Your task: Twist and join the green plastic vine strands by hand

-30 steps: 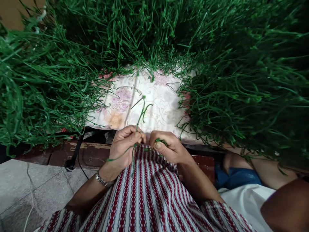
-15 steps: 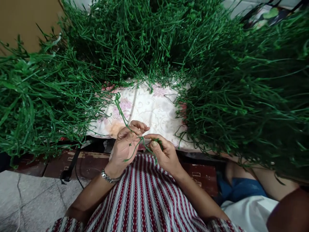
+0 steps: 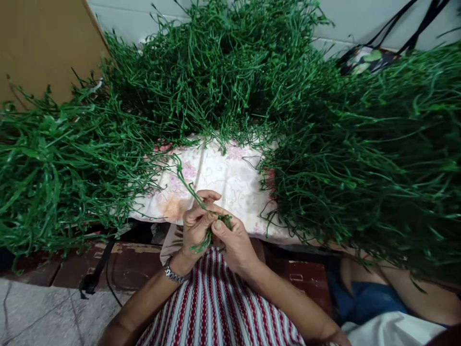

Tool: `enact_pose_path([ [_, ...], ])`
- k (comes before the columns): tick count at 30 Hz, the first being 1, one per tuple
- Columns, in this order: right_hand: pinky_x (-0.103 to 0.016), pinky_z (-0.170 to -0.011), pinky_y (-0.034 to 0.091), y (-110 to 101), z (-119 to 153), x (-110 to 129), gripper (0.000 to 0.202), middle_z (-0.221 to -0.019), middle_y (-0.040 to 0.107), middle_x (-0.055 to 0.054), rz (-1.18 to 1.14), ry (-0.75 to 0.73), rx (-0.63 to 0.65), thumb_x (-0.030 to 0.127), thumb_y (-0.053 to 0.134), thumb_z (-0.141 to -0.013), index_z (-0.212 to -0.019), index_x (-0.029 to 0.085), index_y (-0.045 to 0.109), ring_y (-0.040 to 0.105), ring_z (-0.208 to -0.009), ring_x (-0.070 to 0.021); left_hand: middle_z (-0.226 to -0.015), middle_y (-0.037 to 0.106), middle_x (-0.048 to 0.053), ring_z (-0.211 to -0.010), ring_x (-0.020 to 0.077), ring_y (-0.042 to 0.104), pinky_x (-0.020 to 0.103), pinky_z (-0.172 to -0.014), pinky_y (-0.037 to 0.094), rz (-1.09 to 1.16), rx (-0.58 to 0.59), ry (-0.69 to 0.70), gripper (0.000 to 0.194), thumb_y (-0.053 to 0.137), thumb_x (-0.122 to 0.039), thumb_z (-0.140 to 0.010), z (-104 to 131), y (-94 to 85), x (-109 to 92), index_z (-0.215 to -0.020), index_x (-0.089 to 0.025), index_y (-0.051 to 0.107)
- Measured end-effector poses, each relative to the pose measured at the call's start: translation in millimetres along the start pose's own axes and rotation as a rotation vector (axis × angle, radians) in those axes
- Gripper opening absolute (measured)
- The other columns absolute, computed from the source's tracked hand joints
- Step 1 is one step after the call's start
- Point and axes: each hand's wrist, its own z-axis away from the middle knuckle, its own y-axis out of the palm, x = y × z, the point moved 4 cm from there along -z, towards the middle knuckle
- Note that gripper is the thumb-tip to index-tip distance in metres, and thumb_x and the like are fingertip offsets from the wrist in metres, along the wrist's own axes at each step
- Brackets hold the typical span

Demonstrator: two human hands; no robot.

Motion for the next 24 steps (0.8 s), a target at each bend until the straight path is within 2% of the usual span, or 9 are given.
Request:
enact_pose_path([
  [3, -0.017, -0.047, 0.030, -1.7, 0.9, 2.2, 0.037, -0.058, 0.040, 0.006, 0.018, -0.061, -0.078, 0.043, 0.072, -0.067, -0.088, 0.017, 0.056, 0.031, -0.049, -0.0052, -0.094, 0.063, 0.005, -0.094, 0.0210, 0.057, 0.038, -0.093, 0.041, 0.043, 0.017, -0.033, 0.009, 0.068, -0.032, -0.070, 2.2, 1.1, 2.6, -0.070, -0.025, 0.073],
  [6, -0.018, -0.047, 0.030, -4.4, 1.3, 2.7, 0.035, -0.056, 0.039, 0.006, 0.054, -0.092, -0.091, 0.040, 0.071, -0.068, -0.090, 0.018, 0.057, 0.032, -0.049, -0.0060, -0.096, 0.063, 0.005, -0.095, 0.0214, 0.057, 0.038, -0.091, 0.042, 0.107, 0.050, -0.028, 0.009, 0.065, -0.031, -0.072, 3.6, 3.9, 1.2, -0.073, -0.026, 0.073],
  [12, -0.018, -0.043, 0.023, -10.3, -4.3, -0.6, 0.028, -0.053, 0.034, 0.006, 0.018, -0.039, -0.035, 0.040, 0.072, -0.067, -0.078, 0.018, 0.058, 0.026, -0.046, -0.0056, -0.095, 0.062, 0.007, -0.094, 0.0240, 0.057, 0.040, -0.091, 0.041, 0.069, 0.092, -0.040, 0.011, 0.066, -0.033, -0.071, 0.4, 9.6, -1.9, -0.069, -0.025, 0.073],
  [16, -0.018, -0.043, 0.020, -14.6, -6.3, -0.2, 0.028, -0.050, 0.030, 0.007, 0.017, 0.017, -0.056, 0.040, 0.070, -0.067, -0.074, 0.019, 0.053, 0.023, -0.044, -0.0056, -0.095, 0.062, 0.007, -0.094, 0.0249, 0.056, 0.039, -0.087, 0.042, 0.151, 0.110, -0.069, 0.011, 0.067, -0.034, -0.068, -3.1, 9.9, 0.1, -0.070, -0.025, 0.074],
  [19, -0.020, -0.048, 0.028, -11.8, -2.0, 12.4, 0.024, -0.057, 0.038, 0.004, 0.195, -0.042, -0.024, 0.036, 0.064, -0.073, -0.070, 0.018, 0.049, 0.032, -0.051, -0.0077, -0.091, 0.061, 0.008, -0.090, 0.0236, 0.056, 0.038, -0.084, 0.043, 0.120, 0.107, -0.132, 0.012, 0.069, -0.034, -0.067, -3.0, 8.3, -4.9, -0.066, -0.022, 0.074],
  [22, -0.022, -0.062, 0.036, -3.8, 3.3, 30.8, 0.019, -0.069, 0.045, 0.000, 0.551, -0.198, 0.102, 0.030, 0.055, -0.079, -0.067, 0.016, 0.048, 0.042, -0.066, -0.0109, -0.083, 0.063, 0.006, -0.086, 0.0212, 0.057, 0.035, -0.082, 0.045, 0.100, 0.121, -0.139, 0.011, 0.069, -0.032, -0.068, -3.5, 6.8, -17.1, -0.066, -0.022, 0.073],
  [24, -0.023, -0.065, 0.037, -1.5, 5.6, 36.5, 0.016, -0.072, 0.045, 0.000, 0.692, -0.233, 0.175, 0.028, 0.051, -0.082, -0.072, 0.016, 0.049, 0.042, -0.069, -0.0112, -0.070, 0.063, 0.004, -0.082, 0.0196, 0.058, 0.035, -0.087, 0.043, 0.105, 0.131, -0.121, 0.012, 0.067, -0.031, -0.071, -4.0, 6.3, -24.7, -0.067, -0.021, 0.072],
])
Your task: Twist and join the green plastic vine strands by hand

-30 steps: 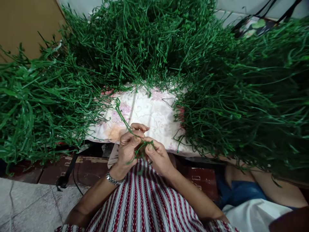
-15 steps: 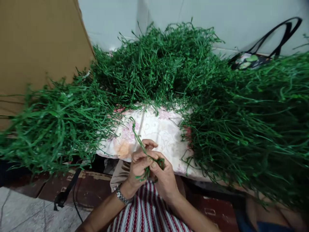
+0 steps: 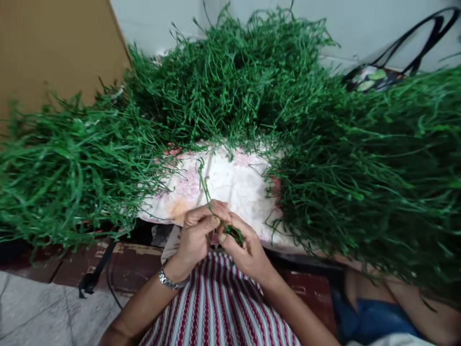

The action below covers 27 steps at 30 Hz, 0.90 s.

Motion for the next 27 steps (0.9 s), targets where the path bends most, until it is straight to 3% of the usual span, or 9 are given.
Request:
enact_pose_path([
  [5, -0.022, -0.065, 0.038, 3.0, 4.4, -2.8, 0.018, -0.076, 0.044, 0.000, -0.087, 0.015, 0.158, 0.032, 0.046, -0.088, -0.085, 0.015, 0.048, 0.042, -0.070, -0.0098, -0.061, 0.065, 0.003, -0.079, 0.0175, 0.059, 0.038, -0.096, 0.039, 0.051, -0.008, -0.025, 0.013, 0.065, -0.029, -0.074, 6.0, -0.5, -6.0, -0.068, -0.019, 0.070],
  [9, -0.021, -0.064, 0.037, 3.5, 3.8, -0.1, 0.018, -0.075, 0.041, 0.001, -0.048, -0.080, 0.215, 0.033, 0.042, -0.091, -0.087, 0.016, 0.047, 0.039, -0.068, -0.0091, -0.061, 0.064, 0.000, -0.071, 0.0141, 0.061, 0.038, -0.097, 0.040, 0.151, -0.019, -0.140, 0.011, 0.065, -0.028, -0.074, 10.1, -2.3, -4.6, -0.068, -0.019, 0.066],
  [13, -0.022, -0.065, 0.037, 2.6, 2.4, 2.6, 0.018, -0.073, 0.044, 0.000, 0.153, -0.213, 0.249, 0.029, 0.036, -0.092, -0.082, 0.016, 0.044, 0.042, -0.067, -0.0098, -0.050, 0.054, -0.003, -0.056, 0.0105, 0.055, 0.032, -0.074, 0.050, 0.252, -0.041, -0.298, 0.013, 0.068, -0.026, -0.072, 9.1, -2.1, -4.0, -0.065, -0.017, 0.062],
  [16, -0.024, -0.067, 0.038, 4.3, 4.4, 0.0, 0.016, -0.076, 0.050, -0.002, 0.360, -0.299, 0.269, 0.026, 0.035, -0.092, -0.083, 0.017, 0.046, 0.045, -0.069, -0.0117, -0.045, 0.048, -0.005, -0.045, 0.0080, 0.049, 0.025, -0.055, 0.046, 0.265, -0.072, -0.345, 0.014, 0.070, -0.024, -0.070, 7.6, -2.5, -1.2, -0.063, -0.015, 0.060],
  [19, -0.024, -0.063, 0.037, 9.0, 10.1, -0.8, 0.017, -0.069, 0.047, -0.001, 0.518, -0.399, 0.397, 0.020, 0.037, -0.088, -0.073, 0.018, 0.044, 0.042, -0.066, -0.0123, -0.041, 0.038, -0.009, -0.033, 0.0028, 0.032, 0.022, -0.048, 0.040, 0.257, -0.114, -0.371, 0.014, 0.067, -0.022, -0.072, 8.1, -5.4, 4.7, -0.063, -0.015, 0.058],
  [21, -0.024, -0.062, 0.037, 7.2, 12.8, 1.3, 0.017, -0.067, 0.046, -0.001, 0.565, -0.421, 0.443, 0.017, 0.036, -0.087, -0.071, 0.018, 0.043, 0.042, -0.066, -0.0126, -0.041, 0.037, -0.010, -0.033, 0.0021, 0.028, 0.021, -0.046, 0.036, 0.136, -0.101, -0.312, 0.017, 0.064, -0.023, -0.076, 8.1, -8.9, 0.4, -0.063, -0.015, 0.057],
  [23, -0.024, -0.063, 0.037, 0.1, 12.5, 4.1, 0.015, -0.071, 0.048, -0.002, 0.599, -0.379, 0.425, 0.017, 0.036, -0.089, -0.077, 0.017, 0.045, 0.044, -0.070, -0.0132, -0.045, 0.044, -0.006, -0.039, 0.0040, 0.035, 0.020, -0.046, 0.033, -0.114, -0.045, -0.172, 0.022, 0.061, -0.026, -0.079, 7.9, -11.6, -17.5, -0.061, -0.014, 0.055],
  [25, -0.025, -0.064, 0.038, -8.0, 10.1, 6.1, 0.013, -0.076, 0.049, -0.003, 0.645, -0.313, 0.394, 0.019, 0.038, -0.090, -0.081, 0.018, 0.047, 0.046, -0.074, -0.0141, -0.053, 0.051, -0.002, -0.047, 0.0058, 0.041, 0.020, -0.047, 0.031, -0.439, 0.015, 0.000, 0.024, 0.059, -0.025, -0.081, 11.2, -11.2, -48.4, -0.060, -0.014, 0.055],
  [27, -0.026, -0.067, 0.040, -12.8, 7.0, 7.1, 0.013, -0.082, 0.049, -0.005, 0.690, -0.264, 0.369, 0.019, 0.039, -0.091, -0.082, 0.018, 0.049, 0.047, -0.080, -0.0154, -0.058, 0.055, -0.002, -0.052, 0.0067, 0.045, 0.020, -0.049, 0.033, -0.764, 0.000, 0.202, 0.018, 0.058, -0.020, -0.081, 20.3, -9.5, -88.7, -0.064, -0.014, 0.059],
])
